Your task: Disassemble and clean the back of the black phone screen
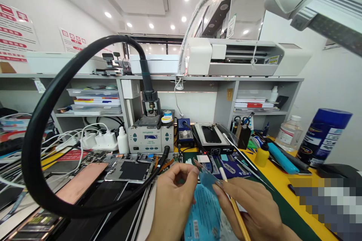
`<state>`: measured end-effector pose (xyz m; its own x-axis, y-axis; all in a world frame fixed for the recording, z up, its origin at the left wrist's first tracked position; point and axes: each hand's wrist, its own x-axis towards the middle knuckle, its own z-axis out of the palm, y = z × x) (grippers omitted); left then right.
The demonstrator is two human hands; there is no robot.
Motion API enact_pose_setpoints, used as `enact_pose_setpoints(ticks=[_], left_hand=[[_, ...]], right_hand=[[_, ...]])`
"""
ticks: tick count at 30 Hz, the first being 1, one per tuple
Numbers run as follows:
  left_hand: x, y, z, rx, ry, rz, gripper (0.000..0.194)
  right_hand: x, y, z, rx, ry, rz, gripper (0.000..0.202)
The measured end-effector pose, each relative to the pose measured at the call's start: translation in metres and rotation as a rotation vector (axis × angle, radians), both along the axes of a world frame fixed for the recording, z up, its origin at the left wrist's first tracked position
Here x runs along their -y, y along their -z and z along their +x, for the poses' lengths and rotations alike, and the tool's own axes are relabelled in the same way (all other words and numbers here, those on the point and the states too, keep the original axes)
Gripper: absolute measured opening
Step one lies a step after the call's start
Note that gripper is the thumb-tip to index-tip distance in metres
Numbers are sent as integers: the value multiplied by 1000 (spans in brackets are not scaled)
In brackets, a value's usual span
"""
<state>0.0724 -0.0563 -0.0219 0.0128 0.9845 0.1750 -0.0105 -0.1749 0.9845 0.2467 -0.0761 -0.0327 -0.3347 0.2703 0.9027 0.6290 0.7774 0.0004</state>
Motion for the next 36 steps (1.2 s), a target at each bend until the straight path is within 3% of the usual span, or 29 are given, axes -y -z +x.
enact_pose_setpoints(ticks=[4, 16, 29, 36], left_hand=[[-2, 2, -1, 13, 6, -14, 30], [-1, -5, 2, 177, 64, -136, 16], [0, -8, 2, 277, 110, -151, 13], [2, -6, 3, 296, 103, -133, 12]], right_hand=[[-1, 0, -1, 14, 6, 60, 15], [-3, 5, 1, 89, 17, 15, 15], [3, -8, -5, -103, -31, -37, 15], [0, -3, -6, -165, -6, -63, 12]])
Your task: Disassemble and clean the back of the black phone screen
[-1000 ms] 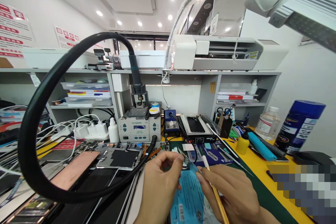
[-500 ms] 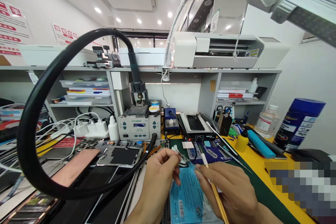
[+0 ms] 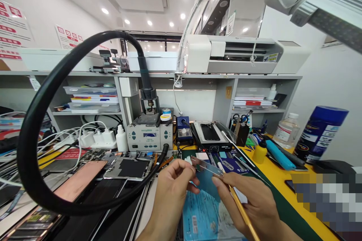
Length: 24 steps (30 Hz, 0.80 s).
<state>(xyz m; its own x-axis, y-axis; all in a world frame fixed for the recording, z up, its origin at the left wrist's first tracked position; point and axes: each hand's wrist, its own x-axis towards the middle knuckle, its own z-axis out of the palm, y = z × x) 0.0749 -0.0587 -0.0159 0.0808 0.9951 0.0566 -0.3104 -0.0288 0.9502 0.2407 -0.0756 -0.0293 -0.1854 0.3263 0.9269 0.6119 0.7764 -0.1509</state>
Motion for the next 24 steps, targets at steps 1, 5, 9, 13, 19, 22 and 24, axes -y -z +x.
enact_pose_setpoints(ticks=[1, 5, 9, 13, 19, 22, 24], left_hand=[[0, 1, 0, -4, 2, 5, 12], [-1, 2, 2, -15, 12, 29, 15], [-2, 5, 2, -87, -19, 79, 16], [1, 8, 1, -239, -75, 192, 20], [7, 7, 4, -392, -168, 364, 17], [9, 5, 7, -390, -205, 403, 15], [11, 5, 8, -363, -229, 385, 14]], right_hand=[[0, 1, 0, -1, 6, -7, 12], [2, 0, 1, -8, 37, -26, 10], [5, 0, 3, -15, 63, -64, 9], [4, 1, 3, -13, 54, -72, 9], [3, -2, 1, -31, 36, -67, 7], [3, -3, 1, -24, 20, -58, 10], [3, -4, 1, -26, 15, -67, 10]])
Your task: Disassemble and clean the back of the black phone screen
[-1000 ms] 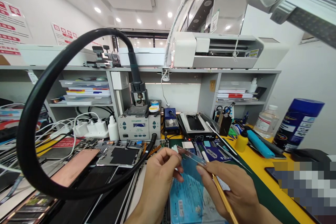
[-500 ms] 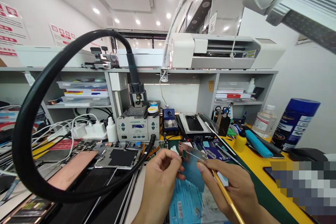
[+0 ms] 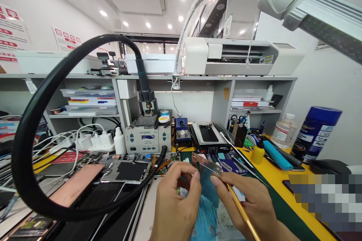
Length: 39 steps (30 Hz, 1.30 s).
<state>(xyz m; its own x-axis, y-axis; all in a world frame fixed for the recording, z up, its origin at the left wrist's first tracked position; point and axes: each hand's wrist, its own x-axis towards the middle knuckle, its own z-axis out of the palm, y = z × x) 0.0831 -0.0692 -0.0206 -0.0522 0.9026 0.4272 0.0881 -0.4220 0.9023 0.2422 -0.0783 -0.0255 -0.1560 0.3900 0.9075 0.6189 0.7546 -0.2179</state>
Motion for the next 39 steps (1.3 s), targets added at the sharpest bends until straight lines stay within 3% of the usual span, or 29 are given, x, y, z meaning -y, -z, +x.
enact_pose_setpoints(ticks=[10, 17, 25, 33, 39], left_hand=[[-4, 5, -3, 25, -24, -124, 18], [-6, 4, -3, -51, 0, -58, 16], [-9, 10, 2, 34, -31, -94, 17], [-9, 10, 0, -22, -1, -95, 20], [-4, 7, 0, 7, 17, 4, 13]], right_hand=[[1, 0, 1, -19, 23, -7, 9], [1, -1, 0, -3, -11, 6, 11], [1, 0, -1, -3, -9, 29, 11], [1, 1, 0, 3, -36, 3, 12], [2, -3, -2, -4, -24, 21, 12]])
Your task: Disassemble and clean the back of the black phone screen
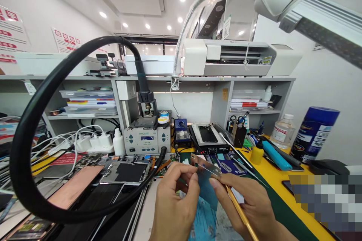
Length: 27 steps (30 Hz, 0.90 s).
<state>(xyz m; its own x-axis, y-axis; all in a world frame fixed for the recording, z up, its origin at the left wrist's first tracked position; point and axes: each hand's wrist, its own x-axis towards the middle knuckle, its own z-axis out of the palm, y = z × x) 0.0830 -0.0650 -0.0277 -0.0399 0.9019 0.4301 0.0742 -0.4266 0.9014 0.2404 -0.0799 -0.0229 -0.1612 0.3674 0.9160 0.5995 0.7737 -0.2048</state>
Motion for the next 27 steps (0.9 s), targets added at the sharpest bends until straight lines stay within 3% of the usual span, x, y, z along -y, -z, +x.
enact_pose_setpoints(ticks=[5, 9, 13, 18, 27], left_hand=[[3, 1, 0, 27, 7, 59, 9], [2, 3, -1, 44, -59, 36, 6], [-4, 2, -4, -12, -84, 1, 16], [-6, -1, -5, -68, -60, 19, 12], [-6, 0, -5, -88, -71, -24, 22]], right_hand=[[0, 2, 2, -9, 29, -38, 9], [0, 5, 5, -24, 25, -107, 8], [0, 4, 4, -56, 24, -163, 11], [0, 4, 3, -37, -12, -173, 8], [3, 6, 4, -21, -43, -170, 11]])
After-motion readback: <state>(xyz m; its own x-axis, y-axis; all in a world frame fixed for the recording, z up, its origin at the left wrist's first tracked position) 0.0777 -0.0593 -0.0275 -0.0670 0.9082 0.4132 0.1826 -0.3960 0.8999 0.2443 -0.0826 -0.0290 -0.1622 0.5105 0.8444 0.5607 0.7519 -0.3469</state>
